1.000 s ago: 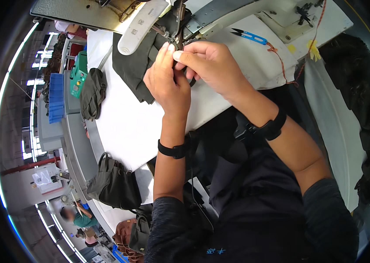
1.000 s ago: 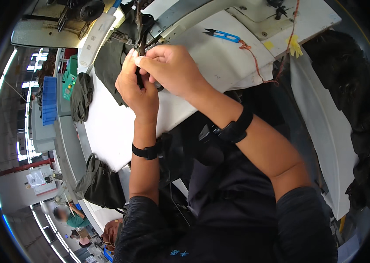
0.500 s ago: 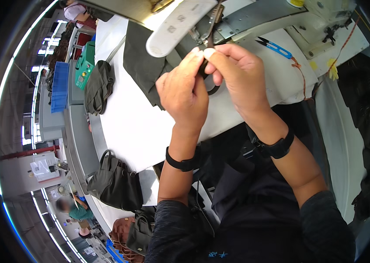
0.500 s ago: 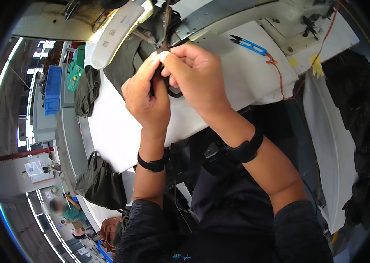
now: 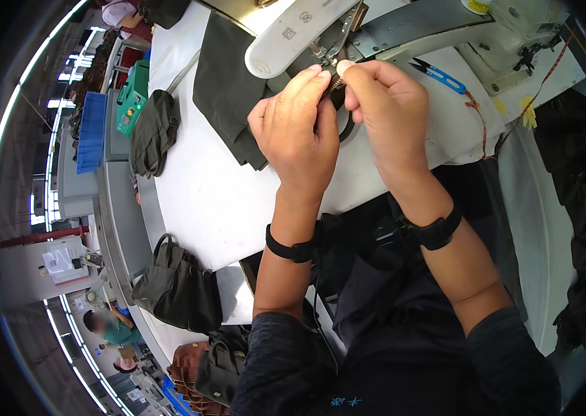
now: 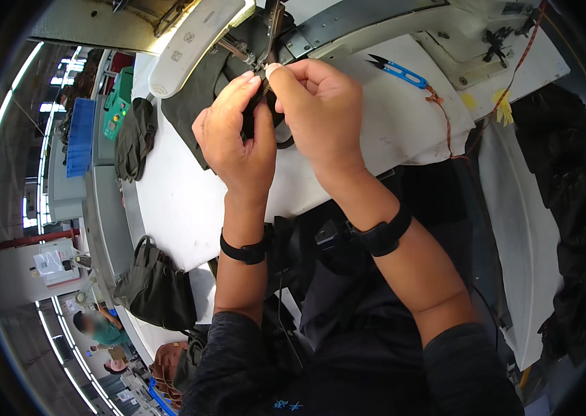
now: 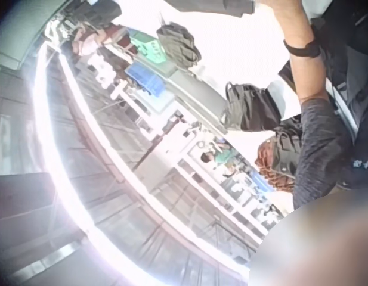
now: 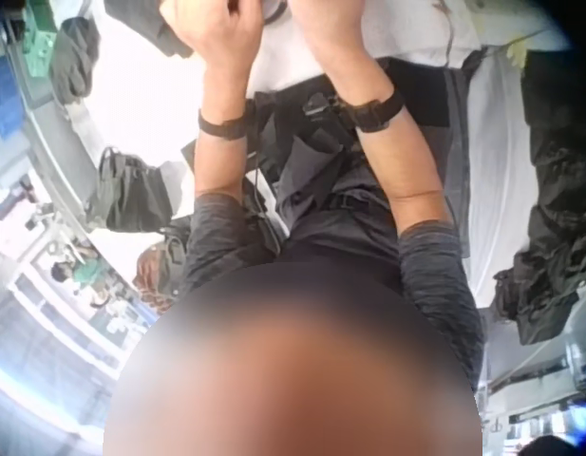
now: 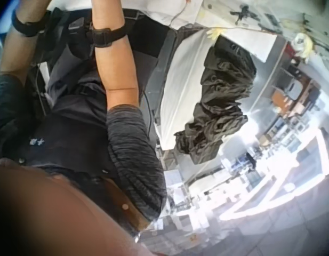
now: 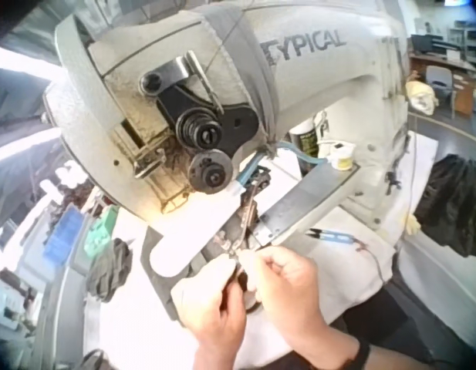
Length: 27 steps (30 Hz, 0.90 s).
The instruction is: Sewing the lining and handles onto a canvas tote bag using an industrial sewing machine.
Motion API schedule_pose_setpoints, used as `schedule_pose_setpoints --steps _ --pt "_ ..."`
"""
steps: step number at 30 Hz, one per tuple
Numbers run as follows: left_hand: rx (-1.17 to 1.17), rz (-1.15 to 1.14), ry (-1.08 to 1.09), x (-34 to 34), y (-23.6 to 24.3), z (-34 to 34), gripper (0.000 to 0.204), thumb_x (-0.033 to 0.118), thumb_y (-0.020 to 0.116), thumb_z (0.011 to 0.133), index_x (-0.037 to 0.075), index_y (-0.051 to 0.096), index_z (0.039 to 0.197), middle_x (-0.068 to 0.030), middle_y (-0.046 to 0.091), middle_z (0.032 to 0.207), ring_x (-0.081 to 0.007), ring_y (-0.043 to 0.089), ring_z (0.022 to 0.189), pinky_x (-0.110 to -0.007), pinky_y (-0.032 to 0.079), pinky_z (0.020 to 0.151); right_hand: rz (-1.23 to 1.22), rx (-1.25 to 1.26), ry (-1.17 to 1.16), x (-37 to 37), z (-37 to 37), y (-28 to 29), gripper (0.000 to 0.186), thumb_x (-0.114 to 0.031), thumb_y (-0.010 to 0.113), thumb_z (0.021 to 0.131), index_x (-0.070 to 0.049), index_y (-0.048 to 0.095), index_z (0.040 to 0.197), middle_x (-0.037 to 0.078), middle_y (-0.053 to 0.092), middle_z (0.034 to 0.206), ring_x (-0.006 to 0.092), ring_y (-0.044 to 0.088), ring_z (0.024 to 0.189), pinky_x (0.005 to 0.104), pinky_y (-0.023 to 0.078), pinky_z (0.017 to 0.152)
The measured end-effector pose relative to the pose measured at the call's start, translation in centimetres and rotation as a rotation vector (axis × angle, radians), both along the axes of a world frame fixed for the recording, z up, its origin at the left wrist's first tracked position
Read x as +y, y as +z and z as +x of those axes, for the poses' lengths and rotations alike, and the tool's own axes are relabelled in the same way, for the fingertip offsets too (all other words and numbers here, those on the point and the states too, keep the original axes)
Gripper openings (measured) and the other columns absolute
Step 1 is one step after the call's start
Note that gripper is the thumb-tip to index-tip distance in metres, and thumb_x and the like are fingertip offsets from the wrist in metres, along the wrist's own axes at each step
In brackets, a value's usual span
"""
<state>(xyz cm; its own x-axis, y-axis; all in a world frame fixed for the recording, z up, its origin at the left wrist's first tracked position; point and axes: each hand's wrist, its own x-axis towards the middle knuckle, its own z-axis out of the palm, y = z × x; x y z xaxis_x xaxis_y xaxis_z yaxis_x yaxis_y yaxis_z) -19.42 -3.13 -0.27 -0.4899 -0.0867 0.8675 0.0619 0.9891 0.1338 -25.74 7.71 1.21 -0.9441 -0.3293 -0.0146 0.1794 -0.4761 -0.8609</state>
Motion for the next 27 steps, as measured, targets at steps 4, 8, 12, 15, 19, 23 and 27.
schedule_pose_setpoints --steps 4,8,12,15,19,23,27 --pt "0.033 -0.023 -0.009 -0.2 0.0 -0.2 0.031 -0.002 0.076 0.083 0.012 0.077 0.111 -0.0006 0.080 0.116 -0.0141 0.069 0.090 -0.031 0.043 0.090 -0.019 0.025 -0.040 -0.3 0.2 0.1 0.020 -0.015 0.075 0.097 -0.002 0.071 0.082 -0.003 0.061 0.067 0.0037 0.049 0.056 0.0214 0.037 0.054" --pt "0.052 -0.018 -0.008 -0.6 0.0 -0.5 0.029 -0.001 0.076 0.083 0.012 0.077 0.108 0.0001 0.081 0.113 -0.0144 0.071 0.091 -0.031 0.043 0.089 0.018 0.048 -0.050 -0.4 0.1 0.2 0.024 -0.017 0.074 0.098 0.000 0.072 0.081 0.000 0.065 0.065 0.0036 0.054 0.056 0.0222 0.041 0.053" --pt "0.045 -0.027 0.005 -0.9 0.0 -0.6 0.027 0.000 0.078 0.084 0.012 0.078 0.109 0.0003 0.081 0.111 -0.0140 0.072 0.091 -0.030 0.044 0.088 0.062 0.055 -0.067 -0.5 0.1 0.5 0.027 -0.018 0.072 0.098 0.002 0.072 0.080 0.001 0.066 0.062 0.0039 0.056 0.054 0.0235 0.042 0.051" --pt "0.069 -0.014 -0.006 -0.8 -0.1 -0.7 0.025 0.002 0.080 0.085 0.013 0.078 0.108 0.0002 0.081 0.110 -0.0139 0.072 0.090 -0.029 0.044 0.086 0.084 0.076 -0.064 -0.4 0.1 0.5 0.023 -0.018 0.075 0.097 0.000 0.073 0.082 0.000 0.063 0.064 0.0041 0.052 0.054 0.0212 0.039 0.051" --pt "0.074 -0.035 -0.001 -0.6 -0.1 -0.7 0.022 0.004 0.081 0.086 0.013 0.079 0.106 0.0003 0.081 0.110 -0.0145 0.071 0.087 -0.029 0.045 0.086 0.244 0.186 -0.049 0.0 -0.9 0.2 0.026 -0.020 0.074 0.096 0.000 0.071 0.080 0.001 0.062 0.060 0.0057 0.053 0.052 0.0243 0.040 0.050" --pt "0.099 -0.035 0.004 -0.5 -0.1 -0.8 0.021 0.004 0.081 0.086 0.013 0.079 0.105 0.0005 0.081 0.109 -0.0153 0.071 0.087 -0.030 0.046 0.088 0.453 0.513 -0.161 0.4 -2.2 0.0 0.022 -0.020 0.074 0.093 -0.001 0.067 0.083 0.004 0.061 0.055 0.0126 0.055 0.047 0.0313 0.045 0.050" --pt "0.097 -0.020 0.010 -0.1 -0.2 -0.9 0.022 0.003 0.080 0.086 0.012 0.078 0.106 0.0001 0.080 0.110 -0.0159 0.071 0.090 -0.031 0.047 0.088 0.598 0.700 -0.240 0.5 -3.0 0.7 0.020 -0.019 0.073 0.091 -0.003 0.068 0.101 0.005 0.062 0.057 0.0188 0.056 0.047 0.0350 0.047 0.051"
